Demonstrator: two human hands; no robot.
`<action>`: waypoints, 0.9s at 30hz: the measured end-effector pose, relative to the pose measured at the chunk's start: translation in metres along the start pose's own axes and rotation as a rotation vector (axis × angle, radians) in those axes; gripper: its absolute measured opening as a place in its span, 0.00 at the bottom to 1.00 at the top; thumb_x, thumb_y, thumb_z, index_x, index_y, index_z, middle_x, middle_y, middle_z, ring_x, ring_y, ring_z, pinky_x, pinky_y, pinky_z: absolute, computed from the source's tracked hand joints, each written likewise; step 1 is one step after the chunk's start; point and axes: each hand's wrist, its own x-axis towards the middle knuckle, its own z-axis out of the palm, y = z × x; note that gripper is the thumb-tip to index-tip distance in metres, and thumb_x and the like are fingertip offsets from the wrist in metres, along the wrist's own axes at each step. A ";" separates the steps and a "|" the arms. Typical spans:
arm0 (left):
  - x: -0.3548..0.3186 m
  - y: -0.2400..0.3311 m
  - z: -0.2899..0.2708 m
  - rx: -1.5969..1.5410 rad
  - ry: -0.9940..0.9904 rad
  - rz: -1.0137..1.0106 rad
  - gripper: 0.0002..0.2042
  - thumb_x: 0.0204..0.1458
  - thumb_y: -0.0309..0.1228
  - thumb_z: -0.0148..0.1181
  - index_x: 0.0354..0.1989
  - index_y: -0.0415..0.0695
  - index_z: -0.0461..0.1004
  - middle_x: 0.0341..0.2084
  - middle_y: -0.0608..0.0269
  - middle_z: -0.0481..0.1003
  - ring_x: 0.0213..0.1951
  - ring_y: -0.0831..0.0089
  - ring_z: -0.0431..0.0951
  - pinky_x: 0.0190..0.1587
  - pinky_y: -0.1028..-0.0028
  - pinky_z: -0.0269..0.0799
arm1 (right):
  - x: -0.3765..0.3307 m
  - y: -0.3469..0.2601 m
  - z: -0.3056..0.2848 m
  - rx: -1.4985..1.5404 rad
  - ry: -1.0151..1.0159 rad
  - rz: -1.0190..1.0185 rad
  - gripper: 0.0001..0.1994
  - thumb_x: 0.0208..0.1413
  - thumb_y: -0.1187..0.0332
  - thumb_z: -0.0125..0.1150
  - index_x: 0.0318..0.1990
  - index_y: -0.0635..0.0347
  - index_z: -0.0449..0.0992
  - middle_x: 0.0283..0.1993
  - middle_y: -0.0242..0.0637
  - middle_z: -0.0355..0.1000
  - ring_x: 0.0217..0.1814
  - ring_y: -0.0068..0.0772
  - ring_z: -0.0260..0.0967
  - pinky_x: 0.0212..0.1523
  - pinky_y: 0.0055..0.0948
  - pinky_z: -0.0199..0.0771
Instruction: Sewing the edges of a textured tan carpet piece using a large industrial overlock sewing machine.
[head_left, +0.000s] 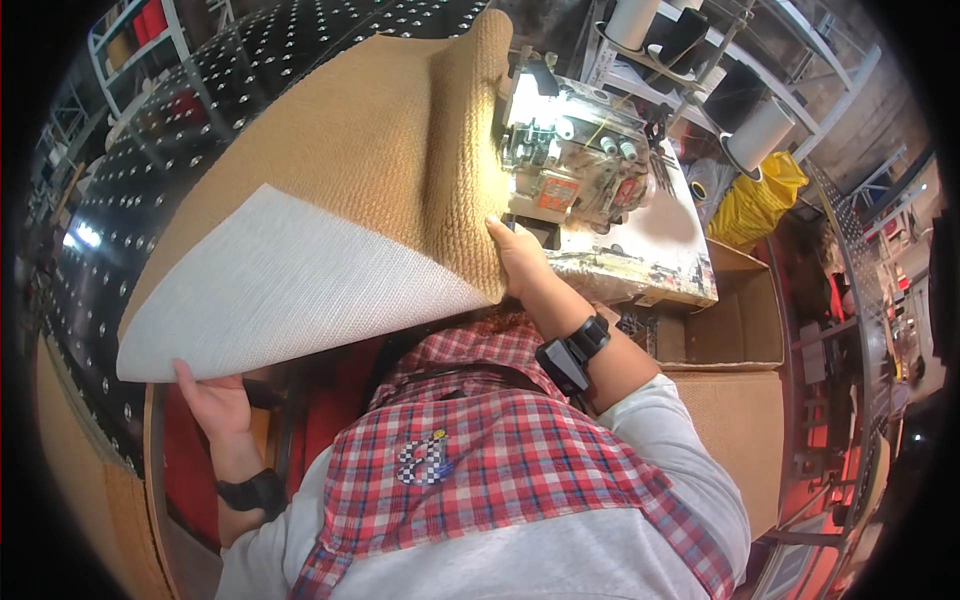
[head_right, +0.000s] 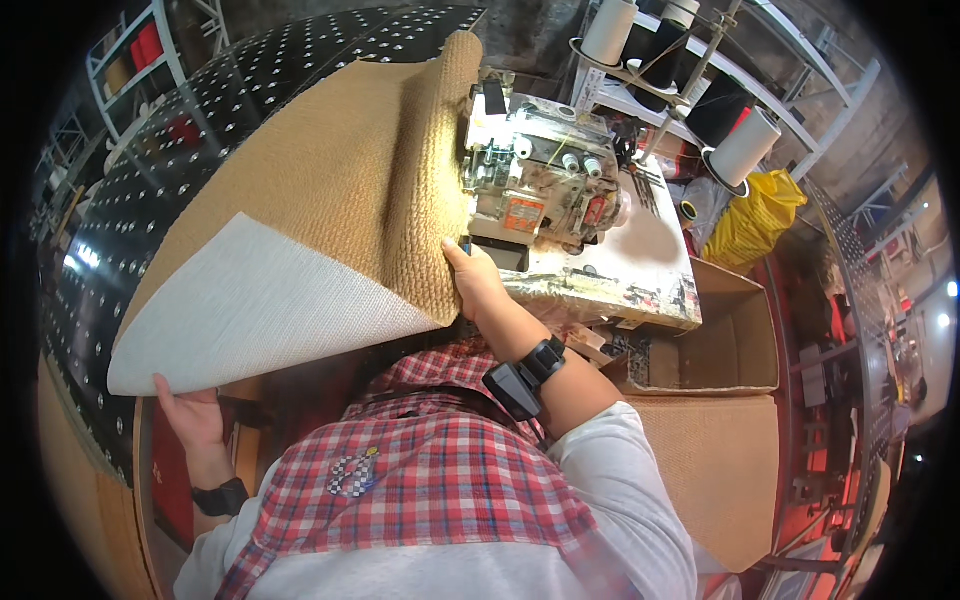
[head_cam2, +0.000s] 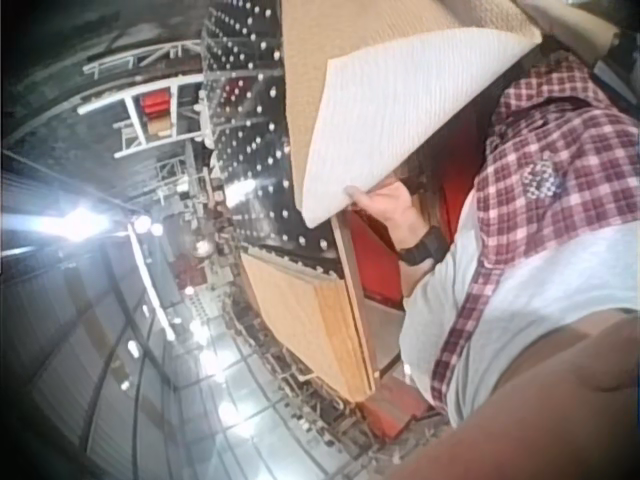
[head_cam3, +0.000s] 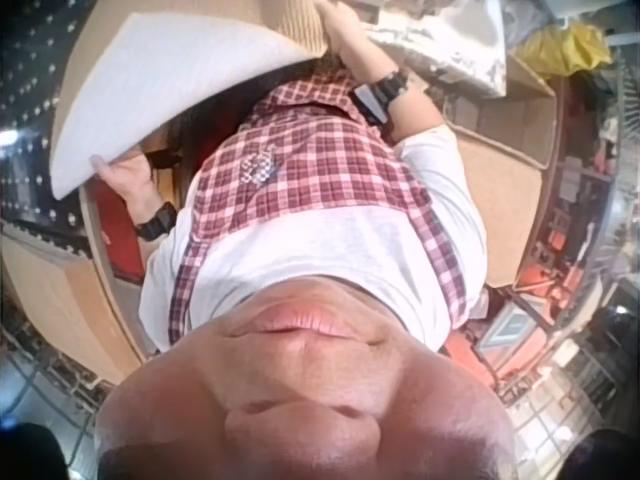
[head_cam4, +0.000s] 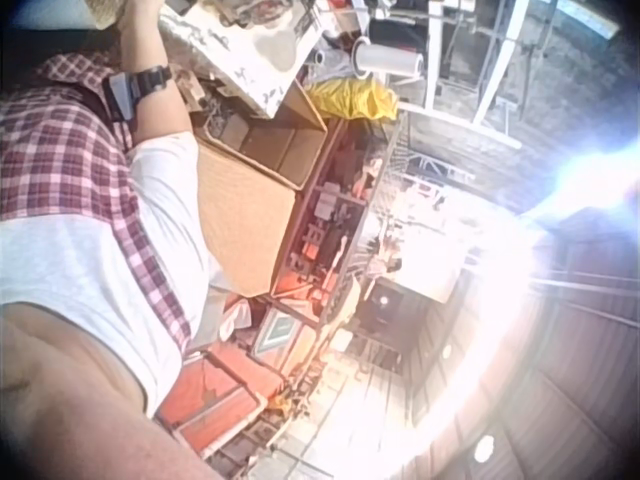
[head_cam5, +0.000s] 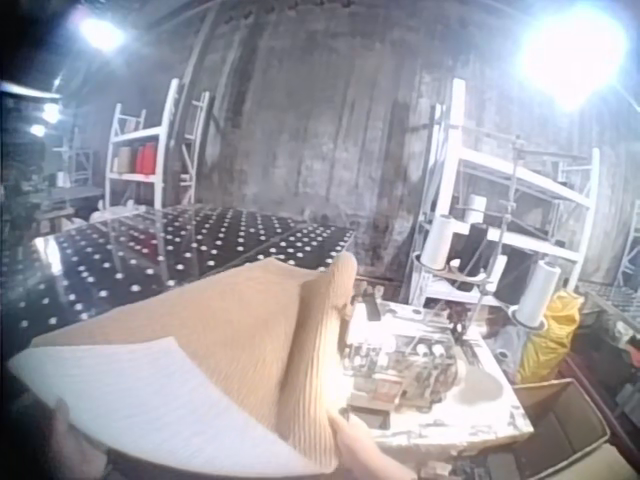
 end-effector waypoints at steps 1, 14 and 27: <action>0.001 -0.003 0.000 0.001 -0.016 0.002 0.27 0.52 0.44 0.42 0.57 0.44 0.48 0.55 0.57 0.55 0.54 0.63 0.58 0.53 0.63 0.58 | 0.000 0.000 0.001 -0.012 -0.006 -0.010 0.14 0.52 0.66 0.50 0.41 0.68 0.66 0.36 0.40 0.69 0.35 0.30 0.67 0.36 0.30 0.68; 0.010 -0.029 -0.015 0.110 -0.213 -0.087 0.24 0.52 0.41 0.44 0.55 0.45 0.51 0.51 0.57 0.60 0.49 0.64 0.64 0.45 0.66 0.66 | -0.016 -0.022 0.011 -0.587 0.053 0.015 0.12 0.45 0.67 0.59 0.35 0.64 0.69 0.27 0.33 0.68 0.23 0.21 0.63 0.21 0.22 0.63; 0.013 -0.051 -0.017 0.205 -0.565 -0.310 0.20 0.45 0.30 0.53 0.48 0.40 0.62 0.41 0.57 0.69 0.42 0.64 0.70 0.43 0.67 0.67 | -0.033 0.001 -0.001 -0.677 -0.044 0.103 0.13 0.46 0.63 0.58 0.35 0.59 0.66 0.21 0.29 0.64 0.15 0.18 0.58 0.14 0.18 0.59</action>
